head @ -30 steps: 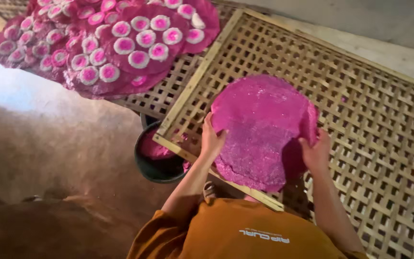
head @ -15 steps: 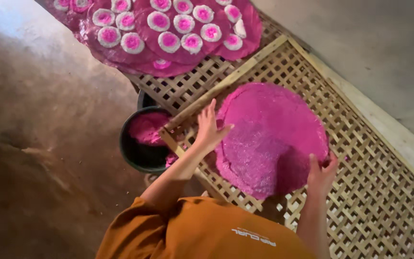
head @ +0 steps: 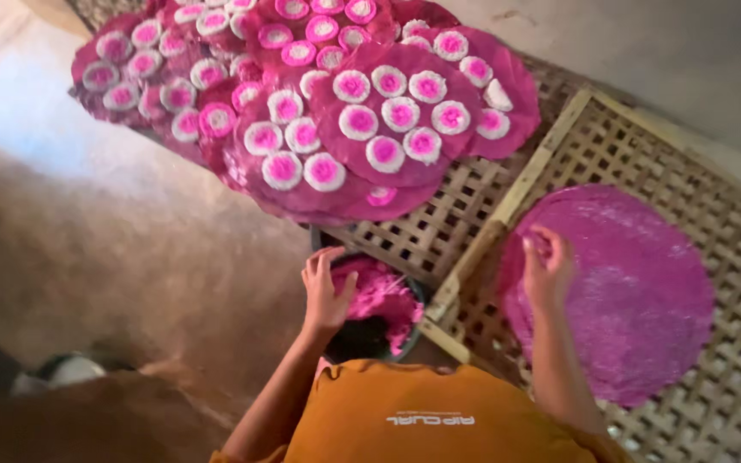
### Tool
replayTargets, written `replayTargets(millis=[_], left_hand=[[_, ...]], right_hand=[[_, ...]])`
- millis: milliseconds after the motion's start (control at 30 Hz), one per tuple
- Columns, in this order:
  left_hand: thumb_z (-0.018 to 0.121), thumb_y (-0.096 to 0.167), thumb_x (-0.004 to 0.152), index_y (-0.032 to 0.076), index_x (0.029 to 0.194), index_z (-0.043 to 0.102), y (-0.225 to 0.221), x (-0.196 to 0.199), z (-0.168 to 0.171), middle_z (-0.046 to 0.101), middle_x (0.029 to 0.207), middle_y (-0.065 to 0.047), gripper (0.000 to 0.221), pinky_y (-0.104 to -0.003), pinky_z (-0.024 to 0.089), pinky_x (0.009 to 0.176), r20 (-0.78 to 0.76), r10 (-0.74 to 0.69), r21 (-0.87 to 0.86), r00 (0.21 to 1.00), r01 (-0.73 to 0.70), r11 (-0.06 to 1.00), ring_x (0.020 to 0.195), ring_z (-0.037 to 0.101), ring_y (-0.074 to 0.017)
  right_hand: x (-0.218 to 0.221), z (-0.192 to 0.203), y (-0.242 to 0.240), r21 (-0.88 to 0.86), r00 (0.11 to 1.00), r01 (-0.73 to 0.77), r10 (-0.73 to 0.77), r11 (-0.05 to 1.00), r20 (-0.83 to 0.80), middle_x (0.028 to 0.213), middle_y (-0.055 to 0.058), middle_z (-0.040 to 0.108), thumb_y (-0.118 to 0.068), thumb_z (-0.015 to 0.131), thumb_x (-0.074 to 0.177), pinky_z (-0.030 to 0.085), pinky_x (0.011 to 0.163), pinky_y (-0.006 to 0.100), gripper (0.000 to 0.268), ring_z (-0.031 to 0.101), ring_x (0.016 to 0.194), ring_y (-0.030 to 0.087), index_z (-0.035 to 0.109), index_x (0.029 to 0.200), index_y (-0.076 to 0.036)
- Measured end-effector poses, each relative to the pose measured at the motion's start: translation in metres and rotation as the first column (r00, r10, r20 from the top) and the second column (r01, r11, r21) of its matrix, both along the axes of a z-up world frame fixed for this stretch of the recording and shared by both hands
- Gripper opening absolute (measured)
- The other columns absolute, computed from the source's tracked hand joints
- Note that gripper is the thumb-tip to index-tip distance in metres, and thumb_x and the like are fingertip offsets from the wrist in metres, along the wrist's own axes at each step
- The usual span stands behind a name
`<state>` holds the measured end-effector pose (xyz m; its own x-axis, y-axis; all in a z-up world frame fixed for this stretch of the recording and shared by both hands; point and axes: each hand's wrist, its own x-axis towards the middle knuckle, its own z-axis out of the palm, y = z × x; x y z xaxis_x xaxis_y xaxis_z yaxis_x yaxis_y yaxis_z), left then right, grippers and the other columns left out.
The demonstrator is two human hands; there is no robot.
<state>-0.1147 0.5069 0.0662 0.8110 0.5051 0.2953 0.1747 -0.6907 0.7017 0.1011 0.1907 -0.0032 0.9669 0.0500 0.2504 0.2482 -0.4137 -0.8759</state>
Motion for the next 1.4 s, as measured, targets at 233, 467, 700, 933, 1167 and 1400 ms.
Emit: replayTargets(millis=[233, 467, 700, 933, 1167, 1400], left_hand=[[0.077, 0.011, 0.081, 0.011, 0.128, 0.06, 0.076, 0.007, 0.004, 0.054, 0.137, -0.017, 0.051, -0.047, 0.036, 0.109, -0.081, -0.159, -0.049, 0.984, 0.156, 0.987, 0.125, 0.046, -0.0385], [0.074, 0.01, 0.08, 0.011, 0.128, 0.06, 0.066, 0.026, 0.007, 0.055, 0.136, -0.016, 0.05, -0.049, 0.036, 0.11, -0.071, -0.185, -0.088, 0.98, 0.178, 0.98, 0.128, 0.048, -0.0389], [0.074, 0.013, 0.082, 0.01, 0.126, 0.062, 0.042, 0.029, 0.003, 0.054, 0.137, -0.017, 0.045, -0.05, 0.035, 0.109, -0.102, -0.038, -0.075, 0.994, 0.031, 0.997, 0.127, 0.045, -0.0401], [0.074, 0.013, 0.082, 0.012, 0.126, 0.062, 0.031, 0.017, -0.013, 0.055, 0.136, -0.015, 0.045, -0.048, 0.036, 0.108, -0.144, 0.075, -0.058, 0.987, -0.084, 0.995, 0.127, 0.047, -0.0381], [0.071, 0.006, 0.078, 0.012, 0.126, 0.064, 0.047, 0.009, -0.019, 0.057, 0.135, -0.014, 0.05, -0.047, 0.038, 0.108, -0.171, 0.122, -0.082, 0.978, -0.138, 0.987, 0.125, 0.047, -0.0377], [0.072, 0.009, 0.083, 0.01, 0.123, 0.065, 0.099, 0.011, -0.016, 0.057, 0.13, -0.016, 0.041, -0.048, 0.043, 0.103, -0.108, 0.016, -0.129, 0.994, -0.03, 0.991, 0.12, 0.052, -0.0376]], right_hand=[[0.043, 0.015, 0.122, -0.04, 0.983, -0.151, 0.155, 0.988, 0.103, 0.101, 0.009, 0.066, -0.013, 0.069, 0.101, 0.055, 0.073, 0.033, 0.015, 0.063, 0.081, 0.017, 0.072, 0.113, -0.006], [0.173, -0.01, 0.17, -0.206, 0.963, -0.142, 0.184, 0.968, 0.197, 0.1, 0.01, 0.071, -0.01, 0.075, 0.092, 0.057, 0.077, 0.037, 0.018, 0.071, 0.085, 0.023, 0.074, 0.11, -0.008], [0.239, -0.028, 0.182, -0.25, 0.951, -0.212, 0.259, 0.945, 0.171, 0.102, 0.012, 0.068, -0.009, 0.074, 0.091, 0.057, 0.079, 0.038, 0.017, 0.071, 0.087, 0.027, 0.074, 0.108, -0.009], [0.25, -0.027, 0.203, -0.378, 0.946, -0.215, 0.289, 0.9, 0.148, 0.1, 0.013, 0.067, -0.013, 0.078, 0.09, 0.054, 0.078, 0.045, 0.013, 0.066, 0.093, 0.033, 0.075, 0.101, -0.008], [0.273, -0.064, 0.206, -0.18, 0.939, -0.091, 0.145, 0.979, 0.311, 0.089, 0.013, 0.071, -0.01, 0.077, 0.089, 0.054, 0.073, 0.041, 0.008, 0.07, 0.081, 0.03, 0.071, 0.095, -0.006], [0.238, -0.019, 0.186, 0.785, 0.83, 0.067, 0.402, 0.616, -0.386, 0.09, 0.011, 0.071, -0.006, 0.057, 0.092, 0.056, 0.07, 0.028, 0.012, 0.068, 0.079, 0.019, 0.068, 0.096, -0.003]])
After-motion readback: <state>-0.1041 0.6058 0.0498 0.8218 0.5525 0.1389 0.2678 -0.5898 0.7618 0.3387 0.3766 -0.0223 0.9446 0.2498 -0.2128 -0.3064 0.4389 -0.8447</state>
